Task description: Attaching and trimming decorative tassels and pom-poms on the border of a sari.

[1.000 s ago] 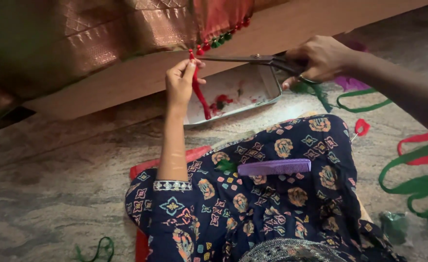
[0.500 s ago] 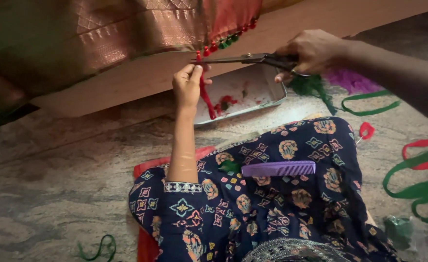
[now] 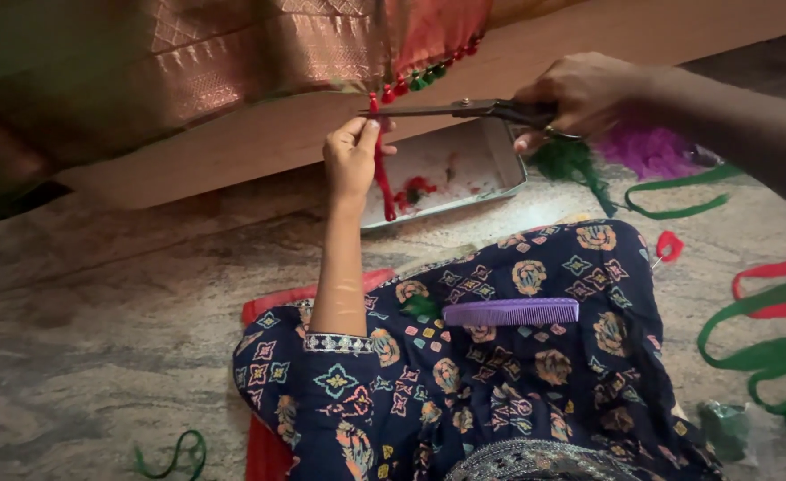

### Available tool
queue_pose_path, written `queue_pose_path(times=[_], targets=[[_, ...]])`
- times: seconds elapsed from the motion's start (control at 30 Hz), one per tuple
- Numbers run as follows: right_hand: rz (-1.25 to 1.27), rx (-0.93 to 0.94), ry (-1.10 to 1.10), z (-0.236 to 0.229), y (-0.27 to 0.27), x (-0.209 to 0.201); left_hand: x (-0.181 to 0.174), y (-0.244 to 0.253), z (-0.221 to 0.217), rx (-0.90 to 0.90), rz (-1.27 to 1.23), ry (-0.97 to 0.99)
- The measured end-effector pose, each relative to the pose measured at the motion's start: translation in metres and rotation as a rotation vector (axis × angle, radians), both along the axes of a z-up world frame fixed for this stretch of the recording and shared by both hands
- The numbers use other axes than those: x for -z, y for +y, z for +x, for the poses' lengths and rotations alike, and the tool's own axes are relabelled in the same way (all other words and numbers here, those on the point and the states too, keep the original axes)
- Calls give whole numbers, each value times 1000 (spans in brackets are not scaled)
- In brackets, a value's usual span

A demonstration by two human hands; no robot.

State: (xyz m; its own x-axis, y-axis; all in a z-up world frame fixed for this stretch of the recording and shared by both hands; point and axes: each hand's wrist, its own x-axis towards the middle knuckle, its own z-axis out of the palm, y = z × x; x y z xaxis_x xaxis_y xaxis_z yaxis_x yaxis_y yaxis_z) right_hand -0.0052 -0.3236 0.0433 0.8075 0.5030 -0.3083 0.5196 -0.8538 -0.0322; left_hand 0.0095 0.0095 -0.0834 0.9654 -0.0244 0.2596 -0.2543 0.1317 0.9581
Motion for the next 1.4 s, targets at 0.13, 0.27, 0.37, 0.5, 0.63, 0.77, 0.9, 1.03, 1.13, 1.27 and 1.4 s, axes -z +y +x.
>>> queue_pose_path(times=[0.13,0.27,0.37,0.5,0.63,0.77,0.9,1.03,1.13,1.27,1.4], targets=[[-21,-82,-49,4,-2,0,-1,-1,-1,2,-31,5],[-38,-43,-29,6,-2,0,-4,-3,-1,-21,-7,-1],[-41,-59,-34,7,-4,3,-10,-2,-4,-25,1,10],[-28,-29,-26,5,-1,1,-16,-2,-8,-48,25,14],[-38,-18,-18,3,1,-2,-11,-2,-5,-46,27,-14],[9,-32,-33,-1,3,-8,-9,-2,-4,-34,0,-16],[29,-39,-14,-2,4,-5,-13,-1,-7,-56,30,21],[37,8,-13,-10,10,-12,-14,-2,-8,-62,13,29],[91,-29,-13,-8,7,-10,-14,-4,-8,-51,-18,3],[80,-17,-28,-11,9,-6,-23,-11,-9,-96,-23,17],[156,-76,-75,-14,3,14,-14,-12,-23,-173,160,18]])
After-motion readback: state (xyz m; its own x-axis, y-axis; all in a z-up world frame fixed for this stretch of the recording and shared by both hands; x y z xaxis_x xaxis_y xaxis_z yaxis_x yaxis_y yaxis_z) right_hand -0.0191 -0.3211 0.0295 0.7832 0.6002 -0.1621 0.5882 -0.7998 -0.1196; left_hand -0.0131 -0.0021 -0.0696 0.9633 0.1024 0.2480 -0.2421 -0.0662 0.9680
